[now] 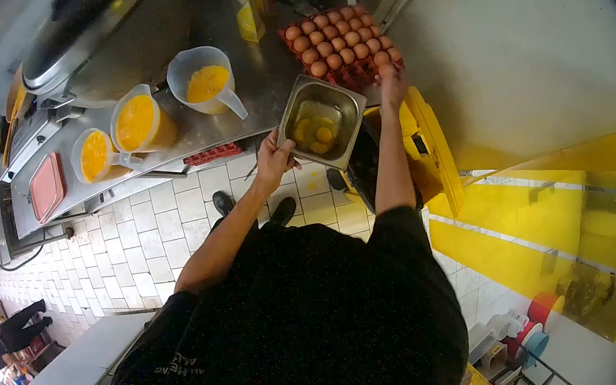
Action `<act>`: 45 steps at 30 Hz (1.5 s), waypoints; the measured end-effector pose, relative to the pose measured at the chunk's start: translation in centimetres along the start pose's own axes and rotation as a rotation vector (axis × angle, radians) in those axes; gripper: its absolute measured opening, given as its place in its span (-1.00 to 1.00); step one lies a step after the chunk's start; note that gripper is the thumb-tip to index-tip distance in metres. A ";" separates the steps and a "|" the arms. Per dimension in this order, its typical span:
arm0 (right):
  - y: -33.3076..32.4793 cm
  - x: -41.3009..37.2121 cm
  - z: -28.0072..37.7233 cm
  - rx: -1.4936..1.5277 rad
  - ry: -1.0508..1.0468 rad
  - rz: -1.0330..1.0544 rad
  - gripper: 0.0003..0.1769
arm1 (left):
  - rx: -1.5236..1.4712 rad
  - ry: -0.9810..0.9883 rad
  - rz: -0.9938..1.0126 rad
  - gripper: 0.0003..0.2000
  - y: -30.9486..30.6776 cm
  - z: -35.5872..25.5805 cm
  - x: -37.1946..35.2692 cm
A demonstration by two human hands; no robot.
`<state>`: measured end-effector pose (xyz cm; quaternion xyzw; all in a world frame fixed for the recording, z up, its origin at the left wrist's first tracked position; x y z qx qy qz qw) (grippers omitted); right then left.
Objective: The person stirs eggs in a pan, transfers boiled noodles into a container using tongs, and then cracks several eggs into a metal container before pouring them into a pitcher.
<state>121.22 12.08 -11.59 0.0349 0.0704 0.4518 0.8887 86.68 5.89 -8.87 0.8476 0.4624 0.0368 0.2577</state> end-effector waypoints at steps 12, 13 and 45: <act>-4.4 -20.8 0.1 0.155 -0.191 -0.379 -0.75 | 0.005 -0.008 0.162 -0.86 3.2 3.1 2.0; -5.6 -21.8 -1.1 0.337 -0.087 -0.506 -0.74 | 0.004 -0.016 0.167 -0.86 3.4 3.5 2.0; 4.8 -17.9 13.7 -1.675 -0.391 0.187 -0.59 | 0.044 -0.310 0.321 -0.81 7.2 6.7 4.3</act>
Point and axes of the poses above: each hand's wrist, its own x-axis towards the middle knuckle, its own y-axis out of the palm, z = x × y, the point moved 8 cm from there along x, towards the middle knuckle, and after that the axes turned 11 degrees about z, right-handed, at the moved point
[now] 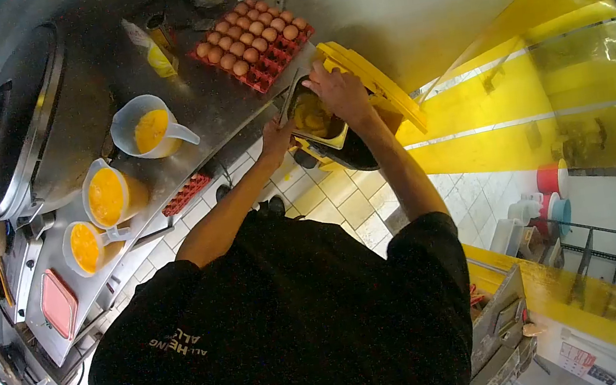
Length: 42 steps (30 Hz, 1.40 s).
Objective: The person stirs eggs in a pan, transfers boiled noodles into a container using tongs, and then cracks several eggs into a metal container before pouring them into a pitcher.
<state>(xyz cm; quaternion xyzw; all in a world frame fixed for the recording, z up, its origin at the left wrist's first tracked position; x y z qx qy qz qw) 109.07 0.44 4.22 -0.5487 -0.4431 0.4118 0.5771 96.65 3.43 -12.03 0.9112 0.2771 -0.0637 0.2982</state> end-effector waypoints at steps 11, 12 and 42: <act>4.9 -4.3 -6.2 0.737 0.046 -0.117 -0.52 | -0.029 0.030 -0.030 -0.80 -2.5 -0.9 -0.9; 9.6 -5.4 -9.3 0.828 0.194 -0.178 -0.52 | -0.035 0.039 -0.040 -0.80 -3.1 -1.0 -1.0; 13.8 -3.9 -7.1 2.270 0.580 -0.964 -0.77 | -0.023 0.086 -0.078 -0.87 -6.7 -3.4 -2.3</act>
Point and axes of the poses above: each hand's wrist, its own x-axis towards the middle knuckle, its own y-axis out of the palm, z = x × y, the point moved 8 cm from there along x, towards the middle knuckle, and after that the axes turned 11 degrees about z, right-handed, at the moved point
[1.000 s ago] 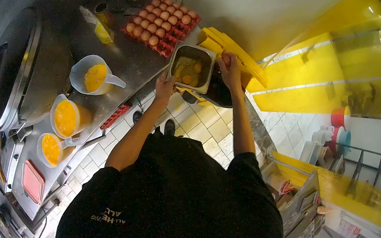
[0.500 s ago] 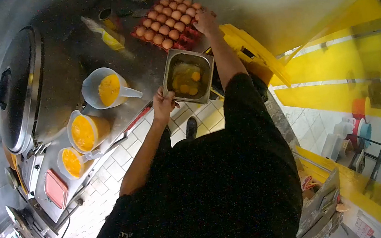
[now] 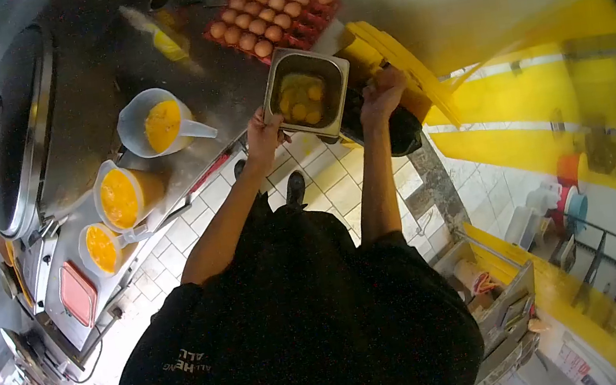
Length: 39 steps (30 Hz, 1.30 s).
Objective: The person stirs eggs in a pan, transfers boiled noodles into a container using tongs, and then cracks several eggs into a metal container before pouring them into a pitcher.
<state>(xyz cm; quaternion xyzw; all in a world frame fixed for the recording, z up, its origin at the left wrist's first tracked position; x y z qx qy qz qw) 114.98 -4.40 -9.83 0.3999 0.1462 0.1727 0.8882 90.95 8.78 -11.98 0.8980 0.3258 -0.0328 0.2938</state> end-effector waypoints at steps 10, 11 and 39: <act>-1.7 -5.1 3.1 -1.013 -0.519 0.062 -0.87 | -0.007 -0.012 0.112 -0.85 2.8 2.2 0.9; -2.1 -5.3 3.2 -1.013 -0.529 0.049 -0.87 | -0.004 -0.016 0.127 -0.85 2.8 2.6 1.3; 7.5 -2.2 1.2 -1.752 -0.284 0.993 -0.60 | 0.045 -0.078 0.112 -0.74 7.0 4.6 2.9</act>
Point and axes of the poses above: each hand's wrist, its own x-axis towards the middle knuckle, its own y-axis out of the palm, z = x × y, the point moved 8 cm from there along x, towards the middle knuckle, and after that the axes turned 11 degrees about z, right-handed, at the moved point
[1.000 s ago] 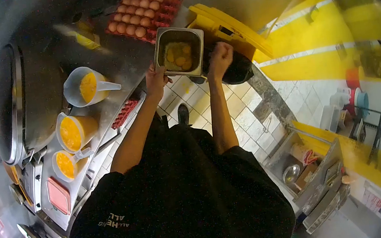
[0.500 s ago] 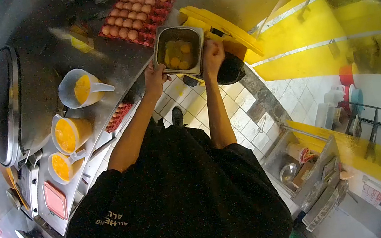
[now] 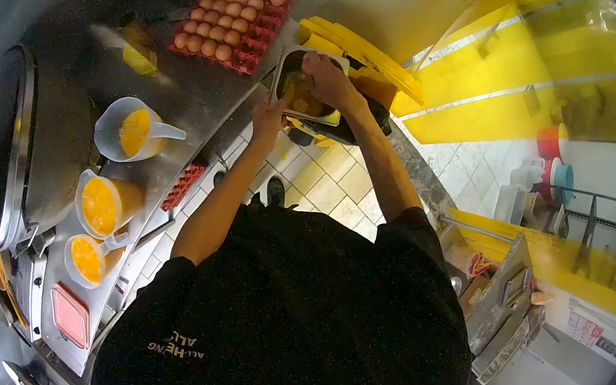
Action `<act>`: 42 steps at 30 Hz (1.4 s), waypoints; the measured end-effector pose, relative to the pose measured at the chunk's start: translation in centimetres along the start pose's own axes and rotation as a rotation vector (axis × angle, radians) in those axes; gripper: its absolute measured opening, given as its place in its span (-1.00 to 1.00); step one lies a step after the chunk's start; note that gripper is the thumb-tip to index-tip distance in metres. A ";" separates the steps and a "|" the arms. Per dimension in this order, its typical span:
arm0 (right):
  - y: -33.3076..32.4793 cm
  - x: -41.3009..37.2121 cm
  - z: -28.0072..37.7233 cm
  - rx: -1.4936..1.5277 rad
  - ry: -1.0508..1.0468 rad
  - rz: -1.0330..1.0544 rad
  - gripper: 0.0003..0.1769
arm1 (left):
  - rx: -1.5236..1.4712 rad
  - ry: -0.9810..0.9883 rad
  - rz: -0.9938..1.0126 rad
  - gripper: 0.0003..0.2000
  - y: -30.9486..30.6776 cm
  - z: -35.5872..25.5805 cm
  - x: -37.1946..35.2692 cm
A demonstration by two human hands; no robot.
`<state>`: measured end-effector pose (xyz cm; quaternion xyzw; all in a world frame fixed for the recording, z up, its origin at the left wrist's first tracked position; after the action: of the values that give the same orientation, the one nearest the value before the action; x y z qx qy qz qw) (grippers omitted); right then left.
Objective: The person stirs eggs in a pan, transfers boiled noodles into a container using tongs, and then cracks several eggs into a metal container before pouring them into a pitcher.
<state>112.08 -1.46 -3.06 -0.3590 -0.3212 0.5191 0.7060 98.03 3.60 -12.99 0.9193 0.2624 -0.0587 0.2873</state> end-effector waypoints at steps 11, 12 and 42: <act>-3.3 2.6 2.7 -0.184 0.102 0.137 -0.56 | -0.082 0.075 -0.022 -0.78 0.5 -0.2 0.3; -4.6 2.7 4.4 -0.186 0.094 0.144 -0.56 | -0.076 0.067 -0.051 -0.79 0.4 -0.6 0.0; 2.2 22.9 -11.8 -0.174 0.157 -0.185 -0.61 | 0.045 0.063 -0.212 -0.85 -9.6 -7.1 -5.7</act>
<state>126.54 18.99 -9.39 -0.4271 -0.3407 0.3924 0.7399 87.93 11.73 -10.43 0.8942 0.3655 -0.0655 0.2501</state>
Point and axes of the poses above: each hand's wrist, its own x-axis towards the middle knuckle, its own y-axis out of the palm, z = x × y, the point moved 8 cm from there along x, towards the middle knuckle, and after that the axes turned 11 degrees about z, right-handed, at the moved point
